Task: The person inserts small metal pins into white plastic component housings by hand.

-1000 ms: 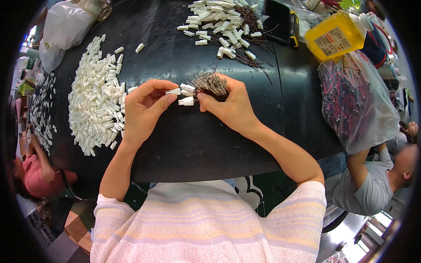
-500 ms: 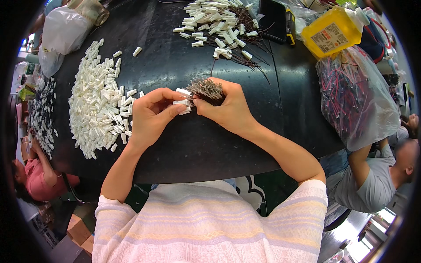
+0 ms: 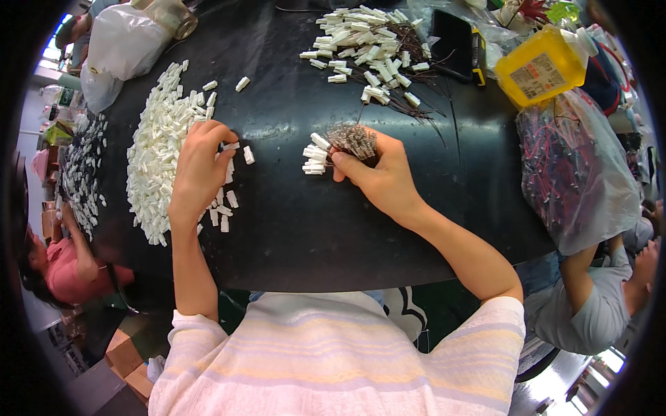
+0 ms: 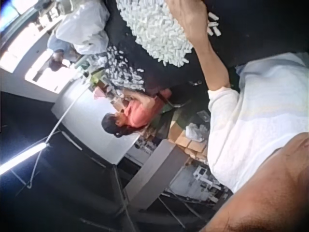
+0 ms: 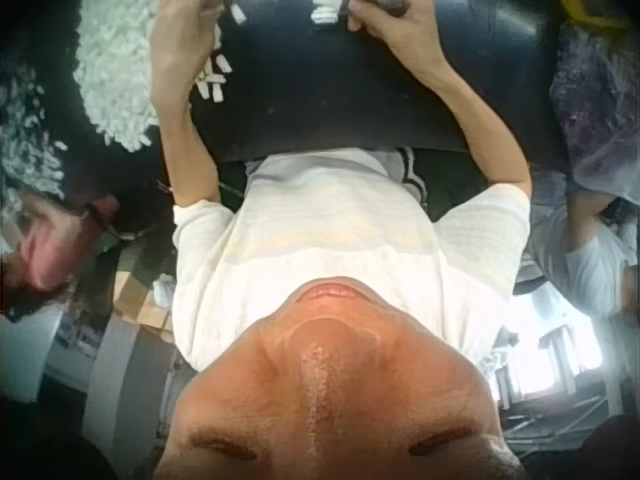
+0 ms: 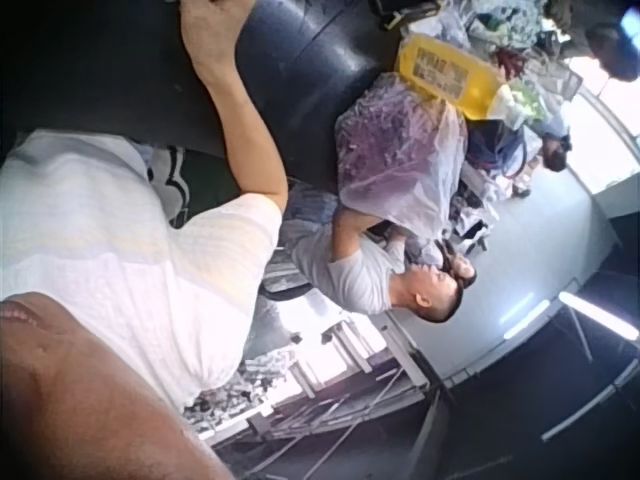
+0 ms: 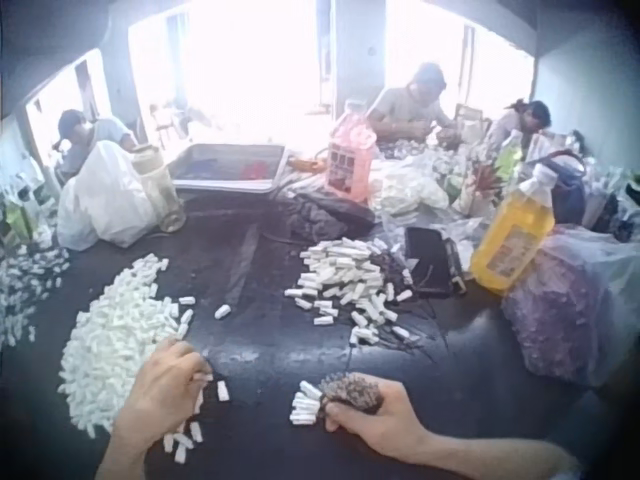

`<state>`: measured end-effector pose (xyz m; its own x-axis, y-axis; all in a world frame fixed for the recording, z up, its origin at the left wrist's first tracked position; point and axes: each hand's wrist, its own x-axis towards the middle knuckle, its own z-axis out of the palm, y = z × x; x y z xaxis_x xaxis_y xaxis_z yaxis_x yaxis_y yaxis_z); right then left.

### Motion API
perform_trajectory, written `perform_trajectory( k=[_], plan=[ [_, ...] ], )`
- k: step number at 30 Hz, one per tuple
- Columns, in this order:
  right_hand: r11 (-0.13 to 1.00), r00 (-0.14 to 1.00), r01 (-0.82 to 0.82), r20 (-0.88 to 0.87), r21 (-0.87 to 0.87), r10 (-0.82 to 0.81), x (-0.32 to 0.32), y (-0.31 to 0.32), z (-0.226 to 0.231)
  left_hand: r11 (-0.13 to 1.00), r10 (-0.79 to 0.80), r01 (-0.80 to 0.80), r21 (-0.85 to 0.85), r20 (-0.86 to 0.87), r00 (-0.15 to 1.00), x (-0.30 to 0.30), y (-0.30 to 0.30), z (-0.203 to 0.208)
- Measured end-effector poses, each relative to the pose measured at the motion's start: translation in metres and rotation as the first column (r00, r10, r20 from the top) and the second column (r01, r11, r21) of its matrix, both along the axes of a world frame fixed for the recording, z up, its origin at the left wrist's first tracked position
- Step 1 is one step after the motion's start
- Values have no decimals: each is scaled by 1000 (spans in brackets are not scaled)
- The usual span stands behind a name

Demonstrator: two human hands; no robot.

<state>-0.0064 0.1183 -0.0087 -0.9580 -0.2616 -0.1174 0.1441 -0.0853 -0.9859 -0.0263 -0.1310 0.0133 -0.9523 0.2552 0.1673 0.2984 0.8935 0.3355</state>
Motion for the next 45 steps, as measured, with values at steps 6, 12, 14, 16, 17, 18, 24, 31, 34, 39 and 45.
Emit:
perform_trajectory(
  k=[6, 12, 14, 16, 17, 18, 24, 31, 34, 39, 45],
  plan=[
    [999, 998, -34, 44, 41, 33, 0, 0, 4, 998, 37, -36, 47, -28, 999, -2, 8, -2],
    [994, 999, -42, 5, 100, 42, 1, 0, 2, 355, -246, -315, 880, 413, 877, 9, 43, 4],
    [996, 997, -47, -60, 80, 52, 2, 0, -3, 264, -322, -357, 896, 431, 843, 9, 46, -3],
    [995, 996, -56, -66, 78, 61, 2, -1, -4, 140, -379, -408, 902, 430, 820, 10, 52, -11],
    [995, 994, -65, -77, 76, 71, 3, -2, -4, 142, -379, -413, 899, 435, 817, 11, 53, -12],
    [995, 995, -61, -73, 76, 67, 2, -2, -3, 139, -380, -419, 897, 439, 814, 11, 54, -13],
    [993, 988, -61, -136, 103, 75, 0, 1, -7, 172, -360, -432, 885, 465, 809, 12, 55, -16],
    [989, 987, -17, -157, 145, 40, 1, 0, -7, 190, -329, -431, 882, 470, 819, 12, 55, -15],
    [987, 974, -9, -223, 161, 45, 0, 1, -10, 259, -323, -390, 883, 460, 827, 16, 59, -16],
    [991, 947, 38, -320, 132, 6, 0, -2, -14, 257, -296, -410, 875, 475, 828, 18, 61, -21],
    [994, 949, 30, -317, 104, 5, 0, -4, -11, 153, -300, -379, 913, 408, 862, 20, 65, -20]
  ],
)
